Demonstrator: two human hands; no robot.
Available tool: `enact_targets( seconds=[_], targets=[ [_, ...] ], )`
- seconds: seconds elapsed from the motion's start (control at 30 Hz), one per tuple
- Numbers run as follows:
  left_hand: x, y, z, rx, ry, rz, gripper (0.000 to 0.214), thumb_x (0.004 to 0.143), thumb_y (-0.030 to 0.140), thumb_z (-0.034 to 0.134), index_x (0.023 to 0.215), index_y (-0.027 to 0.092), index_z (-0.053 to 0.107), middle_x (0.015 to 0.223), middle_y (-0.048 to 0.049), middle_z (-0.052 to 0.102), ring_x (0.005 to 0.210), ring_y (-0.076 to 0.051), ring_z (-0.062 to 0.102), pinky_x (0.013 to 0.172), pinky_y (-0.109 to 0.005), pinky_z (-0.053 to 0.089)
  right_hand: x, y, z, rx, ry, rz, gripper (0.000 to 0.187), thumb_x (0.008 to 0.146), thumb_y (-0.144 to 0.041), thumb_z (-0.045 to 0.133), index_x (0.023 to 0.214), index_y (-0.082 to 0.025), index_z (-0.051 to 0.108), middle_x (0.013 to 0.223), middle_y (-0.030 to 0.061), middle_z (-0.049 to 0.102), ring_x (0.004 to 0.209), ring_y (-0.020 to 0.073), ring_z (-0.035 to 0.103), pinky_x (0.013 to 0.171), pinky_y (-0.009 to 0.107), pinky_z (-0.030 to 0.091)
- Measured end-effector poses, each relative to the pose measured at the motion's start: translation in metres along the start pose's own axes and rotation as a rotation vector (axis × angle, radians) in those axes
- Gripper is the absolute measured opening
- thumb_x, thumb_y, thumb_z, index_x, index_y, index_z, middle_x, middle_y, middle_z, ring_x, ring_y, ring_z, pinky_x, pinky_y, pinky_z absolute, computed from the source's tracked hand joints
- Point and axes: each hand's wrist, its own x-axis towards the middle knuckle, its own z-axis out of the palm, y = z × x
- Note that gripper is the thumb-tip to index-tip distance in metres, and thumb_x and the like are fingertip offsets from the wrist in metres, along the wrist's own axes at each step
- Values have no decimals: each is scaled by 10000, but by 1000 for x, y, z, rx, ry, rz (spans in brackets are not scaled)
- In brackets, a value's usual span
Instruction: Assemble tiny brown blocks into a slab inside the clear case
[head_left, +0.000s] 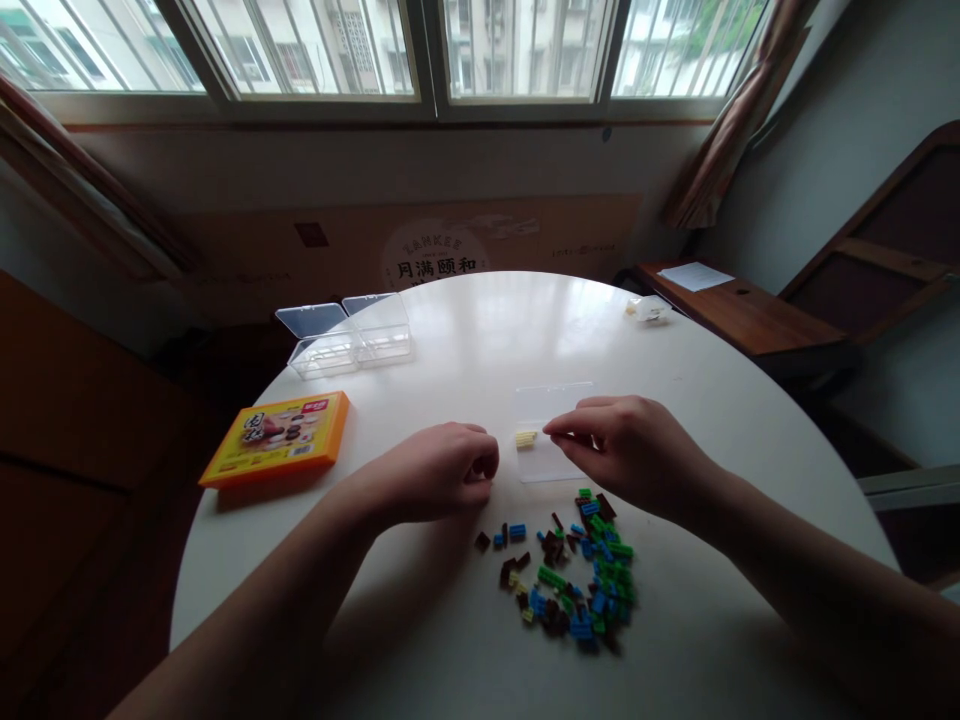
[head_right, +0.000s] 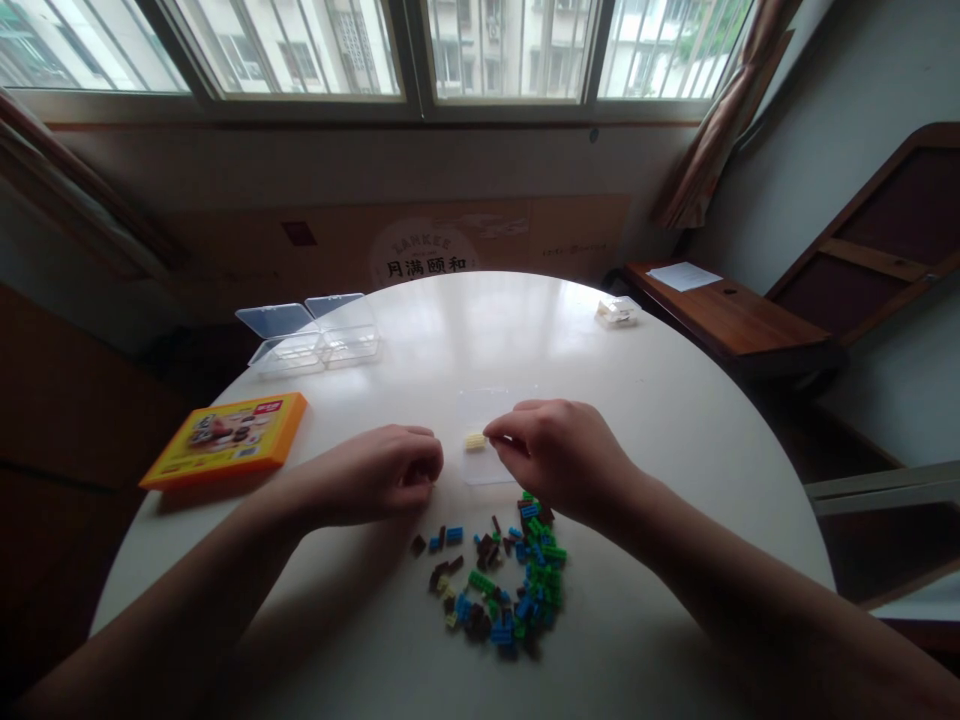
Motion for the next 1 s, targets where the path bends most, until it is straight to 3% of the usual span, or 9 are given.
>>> enact_targets(
  seconds=[0.2,0.53,1.0],
  targets=[
    [-3,-8,-6,82,10,-127,72,743,247,544,724,196,590,796,-26,617,705,-156,528,589,-260,383,0,0,0,10,-11,-20,196,863,-202,594,927,-267,767,841,-11,736,691,120,640,623,247,453],
    [-4,-13,-9,-33,-50,-172,187,746,366,615,809,201,672,816,-27,661,722,-165,572,606,-261,406,0,1,1,26,-39,-38,181,863,-200,595,914,-255,760,813,-12,725,670,111,620,599,242,419],
    [-3,-9,-3,20,19,-114,124,796,280,601,808,219,708,865,-29,677,756,-163,585,644,-261,418,0,3,5,43,-52,-20,180,865,-198,592,915,-252,756,826,-14,728,681,116,624,614,247,426]
  ],
)
